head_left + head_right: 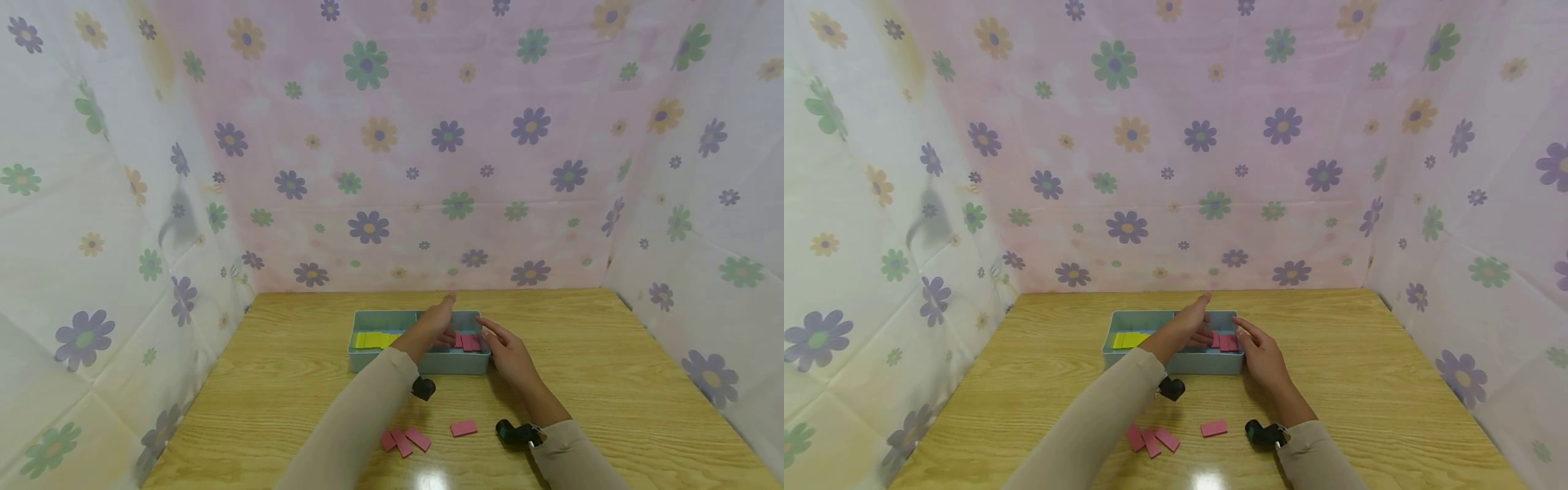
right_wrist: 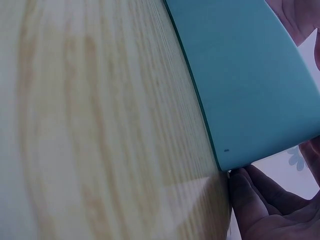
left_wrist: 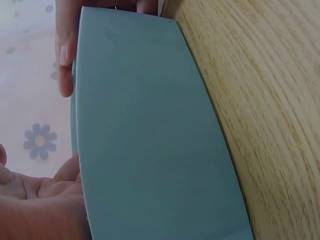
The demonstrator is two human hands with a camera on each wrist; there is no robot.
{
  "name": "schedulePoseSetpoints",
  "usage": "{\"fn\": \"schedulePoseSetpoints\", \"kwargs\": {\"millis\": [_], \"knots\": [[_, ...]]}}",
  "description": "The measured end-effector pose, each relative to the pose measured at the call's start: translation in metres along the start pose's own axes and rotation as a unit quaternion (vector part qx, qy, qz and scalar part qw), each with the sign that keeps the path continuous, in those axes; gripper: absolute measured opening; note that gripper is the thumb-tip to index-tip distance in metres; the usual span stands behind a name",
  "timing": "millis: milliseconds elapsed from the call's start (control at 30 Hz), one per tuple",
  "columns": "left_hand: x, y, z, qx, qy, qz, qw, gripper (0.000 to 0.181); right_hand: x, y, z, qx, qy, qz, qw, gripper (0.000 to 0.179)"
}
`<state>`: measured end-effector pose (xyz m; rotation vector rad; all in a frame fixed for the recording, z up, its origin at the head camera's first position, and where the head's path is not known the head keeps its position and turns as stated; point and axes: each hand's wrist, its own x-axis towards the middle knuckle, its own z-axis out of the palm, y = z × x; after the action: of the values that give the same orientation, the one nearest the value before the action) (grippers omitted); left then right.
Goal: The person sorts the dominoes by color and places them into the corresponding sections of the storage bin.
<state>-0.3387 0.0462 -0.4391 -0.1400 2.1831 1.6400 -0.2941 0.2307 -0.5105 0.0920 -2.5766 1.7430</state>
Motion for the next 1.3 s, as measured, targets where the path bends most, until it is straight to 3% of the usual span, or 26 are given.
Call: {"fn": "schedulePoseSetpoints", "kwargs": {"millis": [167, 433, 700, 1300], "knots": [[-0.0017, -0.0008, -0.0004, 0.003, -0.012, 0.003, 0.9999, 0.099, 0.001, 0.0009, 0.0004, 0.002, 0.002, -0.003, 1.0, 0.048], [0.003, -0.0008, -0.0009, 0.001, 0.022, -0.018, 0.9996, 0.1, 0.0018, 0.0022, 0.0003, 0.005, 0.006, 0.003, 1.0, 0.046], [-0.0033, -0.0013, -0.0035, 0.005, -0.013, -0.013, 0.9998, 0.105, 0.0002, -0.0003, -0.0005, 0.002, -0.001, 0.004, 1.0, 0.047], [-0.0047, -0.0006, -0.0053, 0.019, -0.008, -0.003, 0.9998, 0.102, 0.0005, -0.0001, 0.0002, 0.007, 0.002, -0.001, 1.0, 0.048]]}}
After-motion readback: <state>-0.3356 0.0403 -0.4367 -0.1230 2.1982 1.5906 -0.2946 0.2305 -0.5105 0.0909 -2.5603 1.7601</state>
